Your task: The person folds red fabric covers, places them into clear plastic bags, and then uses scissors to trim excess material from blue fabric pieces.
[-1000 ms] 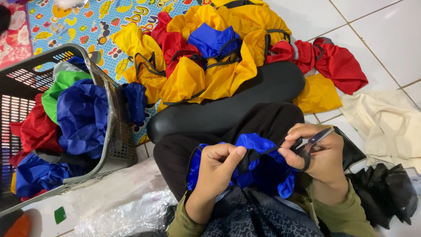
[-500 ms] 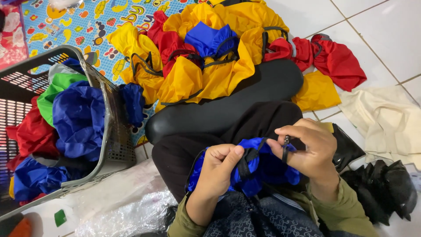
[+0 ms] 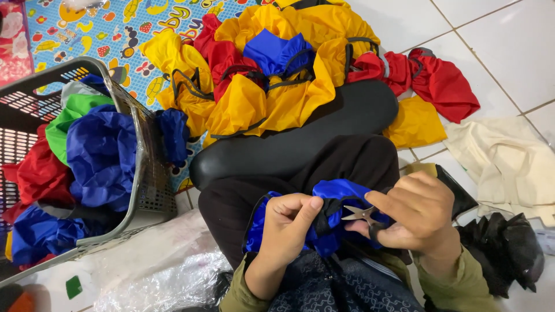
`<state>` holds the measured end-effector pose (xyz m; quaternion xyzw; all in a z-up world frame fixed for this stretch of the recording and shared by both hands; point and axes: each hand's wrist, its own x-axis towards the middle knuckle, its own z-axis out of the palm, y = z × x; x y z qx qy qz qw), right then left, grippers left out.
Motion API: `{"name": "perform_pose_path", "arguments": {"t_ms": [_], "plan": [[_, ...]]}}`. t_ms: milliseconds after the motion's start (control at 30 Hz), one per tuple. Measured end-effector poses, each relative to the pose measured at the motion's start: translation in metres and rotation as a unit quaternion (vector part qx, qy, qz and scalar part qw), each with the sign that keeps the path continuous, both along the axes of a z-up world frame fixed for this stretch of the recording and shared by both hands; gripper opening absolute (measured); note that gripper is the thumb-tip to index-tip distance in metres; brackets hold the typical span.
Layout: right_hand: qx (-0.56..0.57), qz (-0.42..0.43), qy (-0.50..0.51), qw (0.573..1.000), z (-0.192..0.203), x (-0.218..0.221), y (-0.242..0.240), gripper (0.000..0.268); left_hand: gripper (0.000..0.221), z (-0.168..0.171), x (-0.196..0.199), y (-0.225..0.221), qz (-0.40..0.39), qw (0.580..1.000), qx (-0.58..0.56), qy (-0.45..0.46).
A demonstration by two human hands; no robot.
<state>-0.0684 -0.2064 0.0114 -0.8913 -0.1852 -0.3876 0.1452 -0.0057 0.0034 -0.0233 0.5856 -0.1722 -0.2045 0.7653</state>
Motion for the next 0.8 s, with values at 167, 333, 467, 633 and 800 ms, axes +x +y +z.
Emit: {"name": "perform_pose_path", "arguments": {"t_ms": [167, 333, 467, 633, 800], "plan": [[-0.016, 0.015, 0.019, 1.0, -0.0034, 0.001, -0.0037, 0.022, 0.04, -0.0031, -0.0024, 0.0005, 0.001, 1.0, 0.028, -0.008], [-0.021, 0.017, 0.009, 1.0, -0.0015, 0.0048, -0.0006, 0.04, 0.039, 0.0007, -0.0016, 0.001, -0.002, 1.0, 0.015, -0.003], [-0.026, -0.005, -0.002, 1.0, -0.0046, 0.0055, -0.0008, 0.044, 0.045, 0.0013, -0.0005, 0.0003, -0.008, 1.0, 0.008, -0.002], [-0.032, 0.006, -0.002, 0.999, -0.0049, 0.0056, -0.0029, 0.042, 0.041, -0.0009, -0.0007, -0.0003, -0.006, 1.0, 0.007, 0.0], [-0.03, 0.003, -0.009, 0.999, -0.0039, 0.0047, -0.003, 0.043, 0.041, -0.0015, -0.0014, -0.0014, -0.005, 1.0, 0.006, 0.004]]}}
